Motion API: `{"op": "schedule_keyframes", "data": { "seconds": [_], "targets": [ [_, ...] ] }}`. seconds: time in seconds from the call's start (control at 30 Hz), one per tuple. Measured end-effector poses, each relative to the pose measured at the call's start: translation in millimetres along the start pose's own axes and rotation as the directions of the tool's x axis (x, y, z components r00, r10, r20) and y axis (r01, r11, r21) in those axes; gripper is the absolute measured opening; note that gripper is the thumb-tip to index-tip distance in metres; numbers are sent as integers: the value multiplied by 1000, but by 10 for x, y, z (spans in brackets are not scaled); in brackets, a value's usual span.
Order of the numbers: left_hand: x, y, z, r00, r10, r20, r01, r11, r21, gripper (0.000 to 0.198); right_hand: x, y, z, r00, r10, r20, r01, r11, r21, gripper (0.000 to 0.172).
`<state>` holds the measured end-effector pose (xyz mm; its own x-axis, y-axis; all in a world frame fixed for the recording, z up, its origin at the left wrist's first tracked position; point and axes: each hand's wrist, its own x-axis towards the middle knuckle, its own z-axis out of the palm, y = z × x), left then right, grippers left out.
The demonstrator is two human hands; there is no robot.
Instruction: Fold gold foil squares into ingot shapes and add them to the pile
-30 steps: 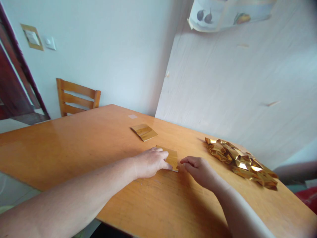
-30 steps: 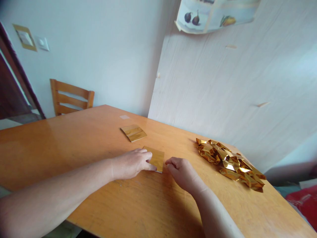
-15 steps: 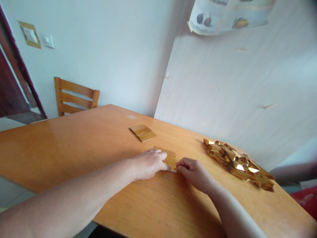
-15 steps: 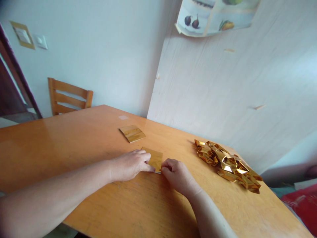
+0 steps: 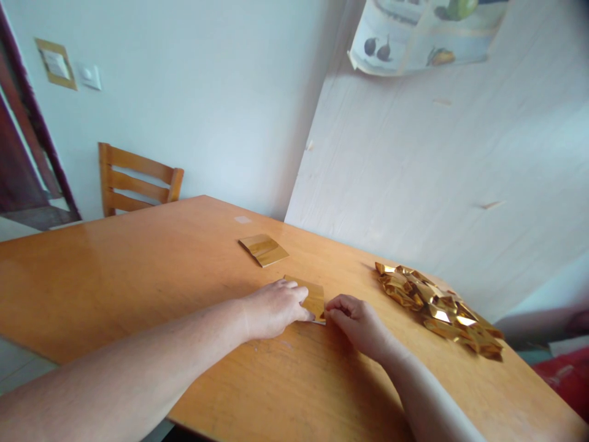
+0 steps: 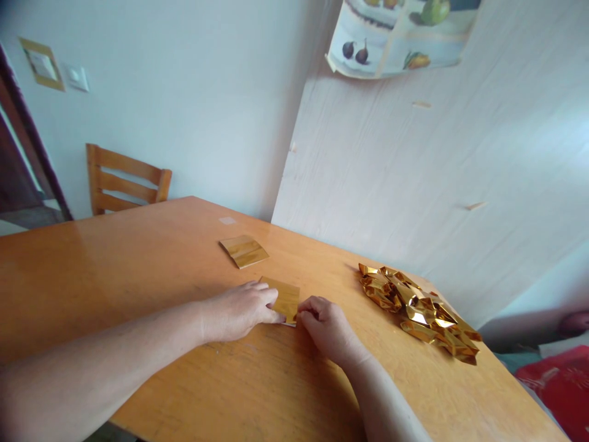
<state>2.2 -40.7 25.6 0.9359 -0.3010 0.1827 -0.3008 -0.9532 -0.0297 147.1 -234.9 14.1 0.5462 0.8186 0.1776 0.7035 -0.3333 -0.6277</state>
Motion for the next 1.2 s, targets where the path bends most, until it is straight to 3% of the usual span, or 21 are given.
{"op": "schedule_keyframes", "data": {
  "seconds": [0.13,0.3,0.6,0.93,1.2],
  "targets": [
    [-5,2,9,1000,7,-11,-7,1000,14,45,24,11,46,998,-62,-32,62,998,-5,19],
    [-10,6,6,1000,10,-11,-10,1000,26,49,16,56,50,996,-86,18,86,996,32,34],
    [-35,47,-2,999,5,-36,-3,999,48,45,1,61,21,998,-57,27,56,998,41,32],
    [-34,52,30,997,7,-76,0,996,93,40,17,38,96,998,-44,-55,38,994,-103,30],
    [-32,70,21,997,-6,-73,13,995,97,37,-16,-15,131,991,-130,-27,120,968,-219,31]
  ]
}}
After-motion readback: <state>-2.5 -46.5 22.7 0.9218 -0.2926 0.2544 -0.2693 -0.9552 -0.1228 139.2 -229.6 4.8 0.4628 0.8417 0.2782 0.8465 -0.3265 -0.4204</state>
